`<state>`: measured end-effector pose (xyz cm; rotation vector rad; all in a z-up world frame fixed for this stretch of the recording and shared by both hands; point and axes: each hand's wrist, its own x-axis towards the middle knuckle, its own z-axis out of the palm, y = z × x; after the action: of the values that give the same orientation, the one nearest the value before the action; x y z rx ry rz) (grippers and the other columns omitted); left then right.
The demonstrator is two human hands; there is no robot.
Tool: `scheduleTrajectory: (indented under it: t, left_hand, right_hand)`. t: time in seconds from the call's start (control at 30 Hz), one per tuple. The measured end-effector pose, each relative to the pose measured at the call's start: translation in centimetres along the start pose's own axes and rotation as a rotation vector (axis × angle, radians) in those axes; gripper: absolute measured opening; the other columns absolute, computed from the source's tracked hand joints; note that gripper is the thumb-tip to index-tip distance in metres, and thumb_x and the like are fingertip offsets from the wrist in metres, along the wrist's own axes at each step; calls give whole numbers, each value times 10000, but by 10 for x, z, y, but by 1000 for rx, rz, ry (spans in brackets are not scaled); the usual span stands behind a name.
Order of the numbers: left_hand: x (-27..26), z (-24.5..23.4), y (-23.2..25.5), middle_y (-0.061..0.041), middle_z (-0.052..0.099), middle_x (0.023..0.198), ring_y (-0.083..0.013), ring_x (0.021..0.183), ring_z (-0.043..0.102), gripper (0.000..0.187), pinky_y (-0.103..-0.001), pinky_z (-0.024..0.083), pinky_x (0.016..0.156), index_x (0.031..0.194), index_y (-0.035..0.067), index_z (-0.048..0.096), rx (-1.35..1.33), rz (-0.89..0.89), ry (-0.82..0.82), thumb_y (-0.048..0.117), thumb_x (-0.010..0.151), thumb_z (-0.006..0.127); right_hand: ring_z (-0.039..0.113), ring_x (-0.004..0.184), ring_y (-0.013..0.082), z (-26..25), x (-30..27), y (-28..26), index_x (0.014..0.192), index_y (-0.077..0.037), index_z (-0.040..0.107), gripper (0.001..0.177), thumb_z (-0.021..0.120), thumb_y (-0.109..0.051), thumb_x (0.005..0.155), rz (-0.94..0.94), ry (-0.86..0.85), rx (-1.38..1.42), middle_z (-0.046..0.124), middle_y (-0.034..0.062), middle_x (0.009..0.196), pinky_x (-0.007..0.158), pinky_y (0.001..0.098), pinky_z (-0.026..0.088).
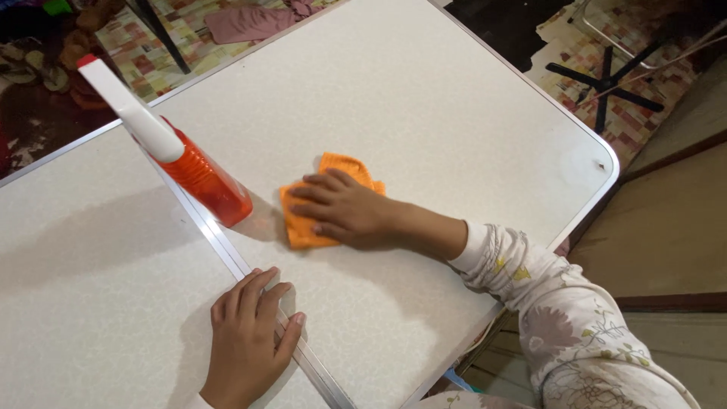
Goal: Cleaning the surface of a white folding table using a spray bottle and a cloth.
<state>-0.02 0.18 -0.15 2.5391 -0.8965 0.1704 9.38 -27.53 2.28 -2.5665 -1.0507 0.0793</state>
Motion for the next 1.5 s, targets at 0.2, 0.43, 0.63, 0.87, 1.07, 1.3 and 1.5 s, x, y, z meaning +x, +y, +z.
scheduleTrajectory:
  t: [0.2, 0.43, 0.63, 0.87, 1.07, 1.3, 1.5]
  left_hand:
    - [0, 4, -3, -149, 515, 1360, -313, 1374, 365, 486, -558, 234, 1085, 1218, 82, 632, 21, -27, -87, 381, 836, 653]
    - [3, 3, -1, -153, 487, 1424, -313, 1387, 329, 519, -573, 202, 1102, 1252, 93, 629, 55, -79, -146, 380, 820, 642]
    - [2, 5, -3, -152, 481, 1421, -311, 1394, 318, 526, -575, 184, 1118, 1259, 103, 628, 68, -100, -176, 393, 820, 636]
    - [4, 4, -1, -160, 469, 1427, -331, 1437, 307, 554, -576, 175, 1116, 1272, 95, 621, 119, -122, -228, 407, 814, 635]
    - [4, 3, -1, -161, 468, 1423, -335, 1442, 299, 547, -575, 176, 1114, 1268, 91, 620, 114, -122, -230, 403, 819, 630]
    - [3, 2, -1, -163, 467, 1417, -329, 1410, 309, 535, -571, 192, 1099, 1276, 95, 618, 107, -97, -215, 403, 838, 617]
    - [0, 3, -3, -140, 509, 1372, -313, 1390, 350, 479, -567, 222, 1098, 1228, 110, 629, 79, -47, -103, 395, 844, 630]
  right_hand:
    - [223, 1527, 357, -11, -5, 58, 1544, -95, 426, 562, 375, -402, 1075, 258, 57, -102, 332, 145, 1633, 1242, 542, 145]
    - [190, 1517, 359, -34, -35, 128, 1542, -152, 425, 544, 365, -425, 1076, 634, 187, -184, 312, 111, 1636, 1224, 562, 129]
    - [284, 1484, 358, -31, -75, 206, 1515, -156, 480, 531, 418, -447, 1076, 805, 330, -315, 382, 109, 1606, 1209, 565, 201]
    - [315, 1456, 391, -41, -122, 247, 1504, -149, 502, 539, 445, -462, 1069, 1018, 452, -371, 408, 128, 1586, 1185, 579, 223]
    - [283, 1441, 427, -36, -143, 267, 1496, -71, 472, 562, 414, -428, 1065, 1306, 544, -400, 364, 177, 1583, 1144, 645, 216]
    - [282, 1416, 446, -23, -114, 237, 1489, -17, 419, 582, 366, -409, 1062, 1313, 495, -464, 335, 211, 1571, 1091, 730, 197]
    - [287, 1419, 464, 5, -68, 182, 1449, -28, 450, 538, 409, -395, 1058, 1077, 465, -433, 365, 228, 1552, 1099, 716, 207]
